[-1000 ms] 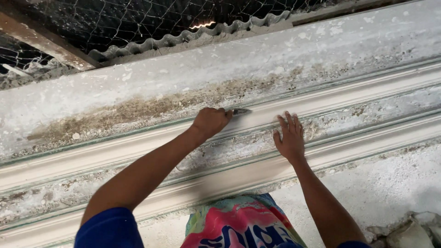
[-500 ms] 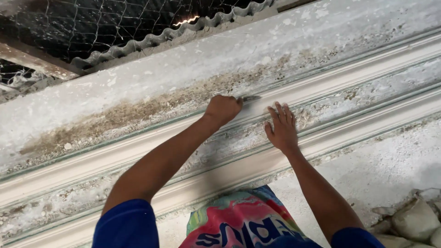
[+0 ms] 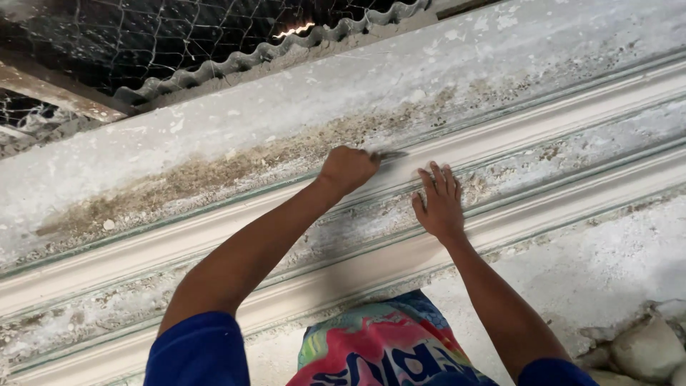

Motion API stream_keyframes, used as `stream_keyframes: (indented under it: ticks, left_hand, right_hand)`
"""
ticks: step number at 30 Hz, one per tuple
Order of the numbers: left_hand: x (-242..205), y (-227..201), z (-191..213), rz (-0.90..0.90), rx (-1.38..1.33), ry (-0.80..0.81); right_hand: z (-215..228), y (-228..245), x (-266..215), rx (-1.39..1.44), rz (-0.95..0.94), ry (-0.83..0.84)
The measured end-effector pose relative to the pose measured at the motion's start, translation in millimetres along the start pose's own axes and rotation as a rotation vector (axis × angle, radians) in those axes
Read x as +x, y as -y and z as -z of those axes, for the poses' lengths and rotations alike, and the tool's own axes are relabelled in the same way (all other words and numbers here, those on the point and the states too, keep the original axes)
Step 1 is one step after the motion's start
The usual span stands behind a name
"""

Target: Cleaning and scraping excess material from architectural gypsum moldings on a workbench.

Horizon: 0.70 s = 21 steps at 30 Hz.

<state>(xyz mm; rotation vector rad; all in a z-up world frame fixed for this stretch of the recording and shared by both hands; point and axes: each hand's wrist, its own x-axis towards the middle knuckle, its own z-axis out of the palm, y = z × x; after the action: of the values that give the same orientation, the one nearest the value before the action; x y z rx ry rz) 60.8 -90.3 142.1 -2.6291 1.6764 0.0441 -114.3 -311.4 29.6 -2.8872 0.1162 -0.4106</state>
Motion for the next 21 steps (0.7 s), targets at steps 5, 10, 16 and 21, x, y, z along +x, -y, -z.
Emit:
stream_keyframes:
  ticks: [5,10,16,21]
  left_hand:
    - [-71,13,21,0.074,0.077,0.07]
    - [-27,2,-1,0.088,0.038,0.071]
    - [86,-33,-37,-0.052,0.015,-0.145]
    - [114,-26,-40,0.066,0.01,0.141]
  right_hand:
    - [-1,2,0,-0.048,0.016,-0.03]
    - [-7,-1,1,-0.132,0.047,-0.088]
    - [-13,-7,-1,-0.142,0.071,-0.115]
    - [-12,-13,-5,0.008,0.067,-0.023]
